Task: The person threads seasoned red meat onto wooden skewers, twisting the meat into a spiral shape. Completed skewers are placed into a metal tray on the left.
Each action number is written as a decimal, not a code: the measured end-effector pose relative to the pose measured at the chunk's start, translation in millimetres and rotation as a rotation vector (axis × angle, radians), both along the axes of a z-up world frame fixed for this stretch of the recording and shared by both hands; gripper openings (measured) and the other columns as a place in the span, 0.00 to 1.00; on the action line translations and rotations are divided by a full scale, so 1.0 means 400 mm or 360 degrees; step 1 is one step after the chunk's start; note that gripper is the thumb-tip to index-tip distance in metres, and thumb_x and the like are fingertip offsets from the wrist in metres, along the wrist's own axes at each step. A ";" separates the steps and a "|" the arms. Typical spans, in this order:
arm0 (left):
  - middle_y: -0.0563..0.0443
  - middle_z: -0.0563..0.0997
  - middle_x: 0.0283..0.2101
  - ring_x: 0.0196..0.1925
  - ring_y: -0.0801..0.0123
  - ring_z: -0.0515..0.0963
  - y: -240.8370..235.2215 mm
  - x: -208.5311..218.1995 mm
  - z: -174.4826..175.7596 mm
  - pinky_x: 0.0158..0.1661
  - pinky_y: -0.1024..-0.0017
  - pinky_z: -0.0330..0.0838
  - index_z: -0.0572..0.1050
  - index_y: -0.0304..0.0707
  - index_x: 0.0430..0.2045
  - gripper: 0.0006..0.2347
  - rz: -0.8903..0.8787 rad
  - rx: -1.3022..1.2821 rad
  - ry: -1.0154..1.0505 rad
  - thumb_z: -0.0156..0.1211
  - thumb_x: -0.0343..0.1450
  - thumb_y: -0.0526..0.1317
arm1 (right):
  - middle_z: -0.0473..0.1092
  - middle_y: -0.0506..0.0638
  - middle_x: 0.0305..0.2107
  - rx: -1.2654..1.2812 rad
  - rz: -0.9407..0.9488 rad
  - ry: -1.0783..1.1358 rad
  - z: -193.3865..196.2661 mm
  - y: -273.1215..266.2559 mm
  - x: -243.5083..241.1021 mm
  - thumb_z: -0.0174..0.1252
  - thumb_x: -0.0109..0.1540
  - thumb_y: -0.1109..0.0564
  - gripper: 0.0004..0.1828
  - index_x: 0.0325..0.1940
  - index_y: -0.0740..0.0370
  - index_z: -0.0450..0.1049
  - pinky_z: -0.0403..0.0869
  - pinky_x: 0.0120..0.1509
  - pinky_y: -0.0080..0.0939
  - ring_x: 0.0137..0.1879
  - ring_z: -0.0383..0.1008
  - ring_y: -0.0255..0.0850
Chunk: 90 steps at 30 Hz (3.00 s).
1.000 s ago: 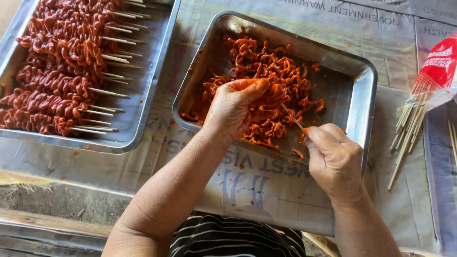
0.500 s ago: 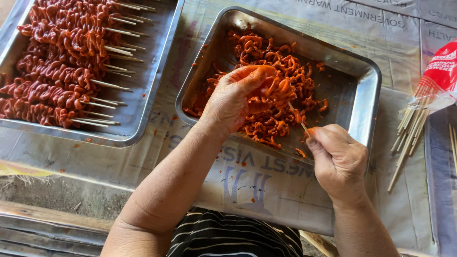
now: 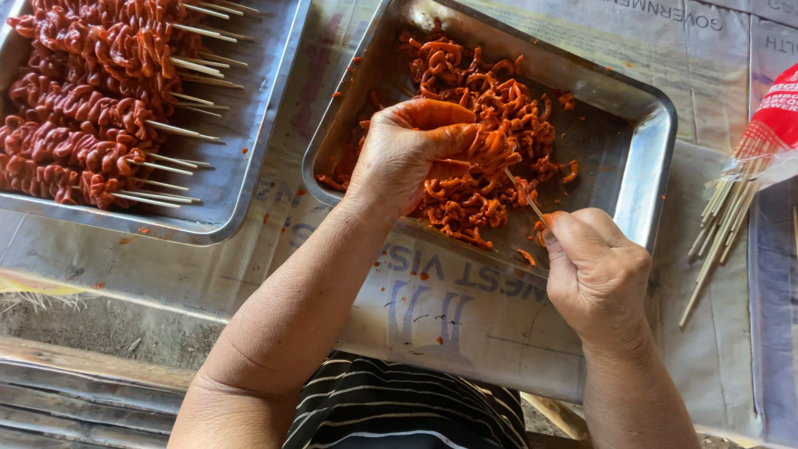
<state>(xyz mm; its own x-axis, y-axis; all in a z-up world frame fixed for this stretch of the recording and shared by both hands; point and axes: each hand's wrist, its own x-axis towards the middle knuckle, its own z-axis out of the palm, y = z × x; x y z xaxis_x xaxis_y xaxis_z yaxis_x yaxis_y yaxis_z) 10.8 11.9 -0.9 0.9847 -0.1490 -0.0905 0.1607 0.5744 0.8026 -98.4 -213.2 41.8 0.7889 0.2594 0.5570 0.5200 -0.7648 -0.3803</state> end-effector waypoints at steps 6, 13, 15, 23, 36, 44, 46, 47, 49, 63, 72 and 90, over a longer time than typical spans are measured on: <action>0.41 0.85 0.36 0.36 0.63 0.87 -0.013 -0.002 -0.009 0.36 0.64 0.88 0.81 0.24 0.38 0.07 0.0102 -0.0066 -0.0046 0.68 0.68 0.29 | 0.71 0.52 0.31 -0.0106 0.0000 -0.0054 -0.006 -0.002 0.004 0.66 0.61 0.73 0.11 0.44 0.65 0.76 0.72 0.35 0.38 0.35 0.75 0.42; 0.45 0.86 0.38 0.37 0.70 0.86 -0.028 -0.013 0.012 0.38 0.70 0.86 0.82 0.27 0.38 0.07 0.0177 0.0112 -0.0148 0.68 0.69 0.30 | 0.70 0.55 0.32 -0.0117 -0.0004 -0.0069 0.005 0.006 0.012 0.62 0.58 0.74 0.13 0.44 0.65 0.76 0.73 0.40 0.43 0.37 0.75 0.50; 0.45 0.86 0.38 0.37 0.71 0.85 -0.031 -0.022 0.014 0.37 0.73 0.85 0.82 0.28 0.38 0.07 0.0205 0.0208 -0.0168 0.68 0.69 0.30 | 0.70 0.55 0.31 -0.0090 -0.0005 -0.0032 0.005 0.010 0.005 0.63 0.57 0.74 0.13 0.44 0.65 0.76 0.73 0.41 0.45 0.36 0.75 0.50; 0.43 0.86 0.39 0.39 0.69 0.86 -0.040 -0.025 0.000 0.44 0.72 0.85 0.81 0.23 0.38 0.06 0.0206 0.0184 -0.0318 0.68 0.69 0.27 | 0.71 0.54 0.31 -0.0011 -0.0003 0.0076 -0.002 0.008 0.007 0.62 0.59 0.73 0.11 0.43 0.66 0.76 0.73 0.41 0.42 0.36 0.75 0.47; 0.38 0.84 0.42 0.44 0.55 0.86 -0.050 -0.034 0.017 0.44 0.61 0.85 0.77 0.24 0.45 0.12 -0.0106 -0.0393 0.0135 0.64 0.72 0.35 | 0.72 0.55 0.32 0.0084 -0.0042 0.0094 0.000 0.023 0.001 0.62 0.60 0.73 0.11 0.45 0.67 0.77 0.72 0.41 0.39 0.36 0.75 0.45; 0.35 0.84 0.42 0.45 0.52 0.86 -0.053 -0.039 0.010 0.47 0.61 0.84 0.77 0.22 0.44 0.11 -0.0176 -0.0601 0.0152 0.64 0.72 0.34 | 0.71 0.55 0.32 0.0009 -0.0022 -0.0009 -0.011 0.036 0.002 0.63 0.60 0.74 0.11 0.44 0.67 0.76 0.72 0.41 0.42 0.36 0.75 0.48; 0.35 0.84 0.42 0.44 0.52 0.86 -0.062 -0.044 0.009 0.47 0.60 0.84 0.78 0.21 0.44 0.11 -0.0185 -0.0592 0.0141 0.65 0.72 0.34 | 0.71 0.55 0.32 0.0014 -0.0024 -0.0015 -0.012 0.037 0.003 0.63 0.60 0.74 0.11 0.44 0.67 0.76 0.72 0.41 0.42 0.36 0.75 0.48; 0.35 0.84 0.41 0.44 0.52 0.86 -0.065 -0.045 0.009 0.47 0.60 0.84 0.78 0.21 0.43 0.11 -0.0189 -0.0587 0.0130 0.65 0.72 0.34 | 0.71 0.56 0.32 0.0017 -0.0016 -0.0022 -0.012 0.038 0.005 0.63 0.60 0.74 0.12 0.45 0.67 0.76 0.72 0.42 0.41 0.37 0.75 0.49; 0.35 0.85 0.41 0.43 0.52 0.87 -0.078 -0.057 0.007 0.47 0.59 0.85 0.78 0.20 0.42 0.11 -0.0235 -0.0517 0.0109 0.65 0.71 0.34 | 0.72 0.56 0.33 0.0051 0.0004 -0.0011 -0.012 0.037 0.008 0.61 0.60 0.75 0.12 0.46 0.67 0.75 0.73 0.43 0.41 0.38 0.76 0.48; 0.40 0.85 0.39 0.41 0.59 0.87 -0.060 -0.050 0.023 0.41 0.62 0.85 0.78 0.25 0.42 0.11 -0.0194 -0.0312 -0.0069 0.67 0.71 0.35 | 0.73 0.50 0.32 0.0542 0.0202 0.0355 -0.013 -0.008 0.017 0.61 0.63 0.72 0.07 0.44 0.68 0.77 0.71 0.42 0.33 0.37 0.73 0.36; 0.47 0.84 0.41 0.41 0.70 0.84 -0.062 -0.053 0.019 0.44 0.70 0.83 0.79 0.26 0.45 0.12 -0.0275 -0.0061 -0.0297 0.70 0.69 0.31 | 0.73 0.52 0.31 0.0364 0.0120 0.0156 0.007 -0.001 0.012 0.63 0.62 0.72 0.08 0.44 0.67 0.77 0.72 0.41 0.35 0.36 0.74 0.40; 0.36 0.84 0.46 0.49 0.52 0.86 -0.043 -0.052 0.029 0.51 0.58 0.83 0.76 0.21 0.49 0.13 -0.0414 -0.0453 0.0075 0.62 0.75 0.35 | 0.69 0.53 0.28 0.0274 0.0109 0.0154 0.025 -0.002 0.016 0.61 0.59 0.74 0.10 0.42 0.66 0.76 0.72 0.38 0.40 0.33 0.74 0.45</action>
